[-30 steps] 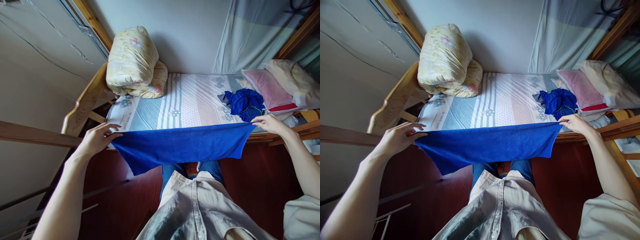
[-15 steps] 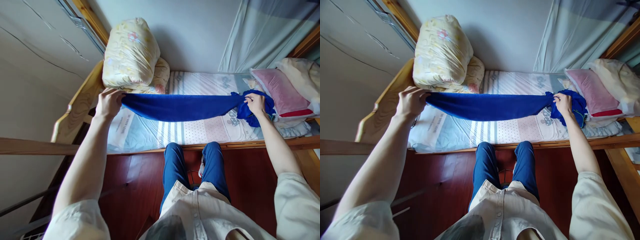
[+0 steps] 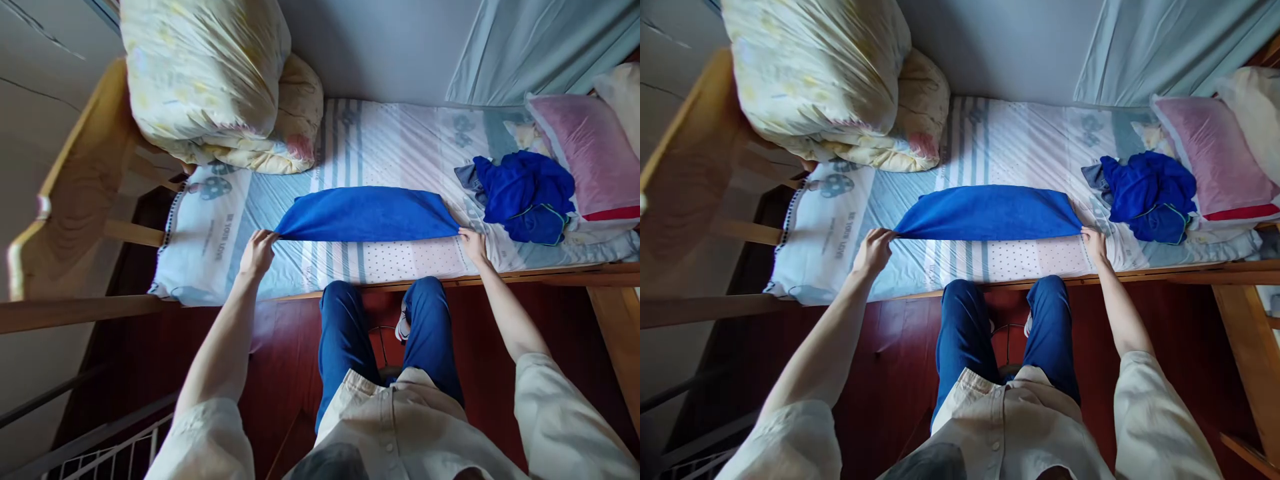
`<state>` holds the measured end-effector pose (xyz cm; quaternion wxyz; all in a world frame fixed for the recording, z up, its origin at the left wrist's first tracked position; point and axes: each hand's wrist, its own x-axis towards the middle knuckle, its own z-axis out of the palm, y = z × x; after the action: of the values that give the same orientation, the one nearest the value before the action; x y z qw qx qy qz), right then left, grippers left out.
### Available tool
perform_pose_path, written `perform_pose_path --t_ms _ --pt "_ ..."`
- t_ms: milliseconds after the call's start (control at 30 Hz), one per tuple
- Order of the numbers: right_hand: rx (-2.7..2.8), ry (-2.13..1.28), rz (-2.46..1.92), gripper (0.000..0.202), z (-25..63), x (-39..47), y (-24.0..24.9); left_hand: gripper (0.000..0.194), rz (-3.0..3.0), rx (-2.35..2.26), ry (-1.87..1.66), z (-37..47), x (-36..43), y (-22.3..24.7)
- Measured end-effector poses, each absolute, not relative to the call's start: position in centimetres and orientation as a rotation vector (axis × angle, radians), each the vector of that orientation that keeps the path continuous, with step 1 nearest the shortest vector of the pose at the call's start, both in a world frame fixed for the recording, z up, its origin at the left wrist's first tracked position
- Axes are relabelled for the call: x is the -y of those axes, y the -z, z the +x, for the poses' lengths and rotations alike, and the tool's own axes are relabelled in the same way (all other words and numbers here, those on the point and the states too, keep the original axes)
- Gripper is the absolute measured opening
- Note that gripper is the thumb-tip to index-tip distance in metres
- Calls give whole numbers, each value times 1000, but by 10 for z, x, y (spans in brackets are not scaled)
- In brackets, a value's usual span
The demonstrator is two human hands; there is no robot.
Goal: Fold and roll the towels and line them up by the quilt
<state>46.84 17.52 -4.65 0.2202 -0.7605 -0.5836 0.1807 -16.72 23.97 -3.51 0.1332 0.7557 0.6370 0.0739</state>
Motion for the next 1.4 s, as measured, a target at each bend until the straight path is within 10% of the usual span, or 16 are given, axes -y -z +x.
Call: perform_pose_path --t_ms 333,933,1400 --pt "1724 -691 -2383 28 461 -135 115 37 1901 -1890 157 -174 -196 110" --pt "1937 -644 -2833 42 422 -133 86 55 2052 -1836 166 -171 -186 115" --pt "1913 -876 -1554 65 135 -211 168 59 1941 -1909 -665 -65 -183 205"
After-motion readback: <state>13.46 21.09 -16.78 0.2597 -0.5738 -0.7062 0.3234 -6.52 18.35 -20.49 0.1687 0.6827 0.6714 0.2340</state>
